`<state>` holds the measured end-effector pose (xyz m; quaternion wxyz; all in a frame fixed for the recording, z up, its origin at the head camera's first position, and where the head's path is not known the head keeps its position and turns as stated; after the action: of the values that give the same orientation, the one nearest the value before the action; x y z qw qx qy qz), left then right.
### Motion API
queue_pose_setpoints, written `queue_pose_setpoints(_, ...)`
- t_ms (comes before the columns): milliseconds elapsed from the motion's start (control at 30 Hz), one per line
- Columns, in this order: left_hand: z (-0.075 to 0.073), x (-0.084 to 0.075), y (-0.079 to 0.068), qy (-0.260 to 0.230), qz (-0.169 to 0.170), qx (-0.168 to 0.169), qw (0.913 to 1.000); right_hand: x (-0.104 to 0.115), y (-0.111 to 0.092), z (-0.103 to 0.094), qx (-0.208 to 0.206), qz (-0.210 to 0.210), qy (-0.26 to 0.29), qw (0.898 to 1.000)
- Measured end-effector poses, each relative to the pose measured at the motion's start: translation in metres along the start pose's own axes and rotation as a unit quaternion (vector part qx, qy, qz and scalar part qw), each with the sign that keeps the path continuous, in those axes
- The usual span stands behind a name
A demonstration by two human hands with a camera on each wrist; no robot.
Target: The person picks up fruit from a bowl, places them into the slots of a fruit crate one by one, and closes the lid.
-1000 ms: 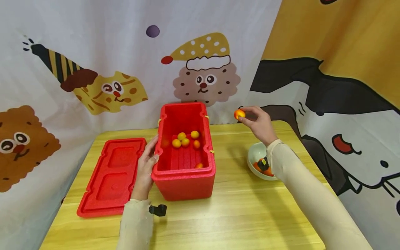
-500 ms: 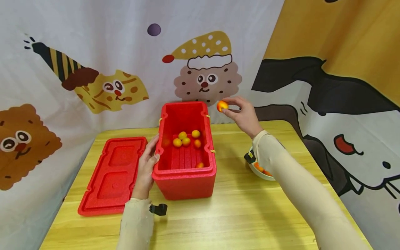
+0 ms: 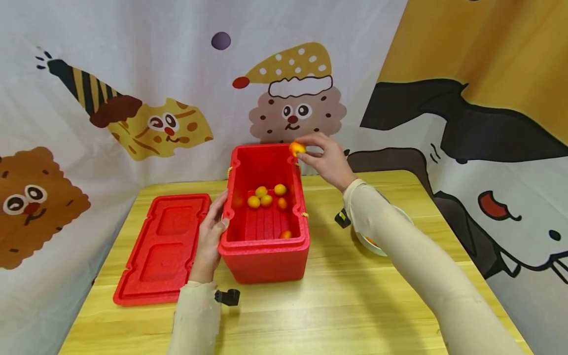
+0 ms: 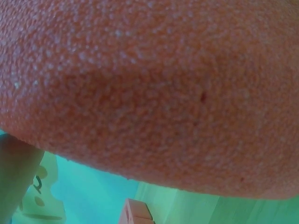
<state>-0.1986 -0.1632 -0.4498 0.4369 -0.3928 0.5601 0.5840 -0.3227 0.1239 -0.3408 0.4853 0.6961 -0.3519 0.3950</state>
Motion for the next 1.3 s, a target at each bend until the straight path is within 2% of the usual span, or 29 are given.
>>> queue_pose_setpoints(267, 0.0, -0.001, -0.002, -0.001, 0.004, -0.003, 1.0, 0.0, 0.01, 0.021, 0.026, 0.008, -0.016, 1.0)
queue_pose_setpoints(500, 0.002, 0.0, -0.002, -0.004, 0.0, 0.008, 1.0, -0.006, 0.015, 0.032, 0.027, 0.017, -0.036, 0.999)
queue_pose_setpoints(800, 0.0, 0.0, -0.004, 0.013, -0.021, 0.004, 0.9997, -0.013, 0.015, 0.045, 0.076, 0.041, -0.066, 0.994)
queue_pose_setpoints(1300, 0.0, 0.001, -0.001, 0.021, 0.007, -0.001, 0.9998, -0.017, 0.021, 0.046, 0.081, -0.002, -0.103, 0.991)
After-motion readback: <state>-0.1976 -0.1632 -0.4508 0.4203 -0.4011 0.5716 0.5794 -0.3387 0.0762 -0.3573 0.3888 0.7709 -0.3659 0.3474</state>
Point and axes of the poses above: each hand's wrist, its own y-axis towards the middle knuckle, its own z-axis out of the palm, x = y × z, the point moved 1 cm from there along y, towards the middle knuckle, and after that the axes turned 13 degrees about y, right-handed, at the moved point
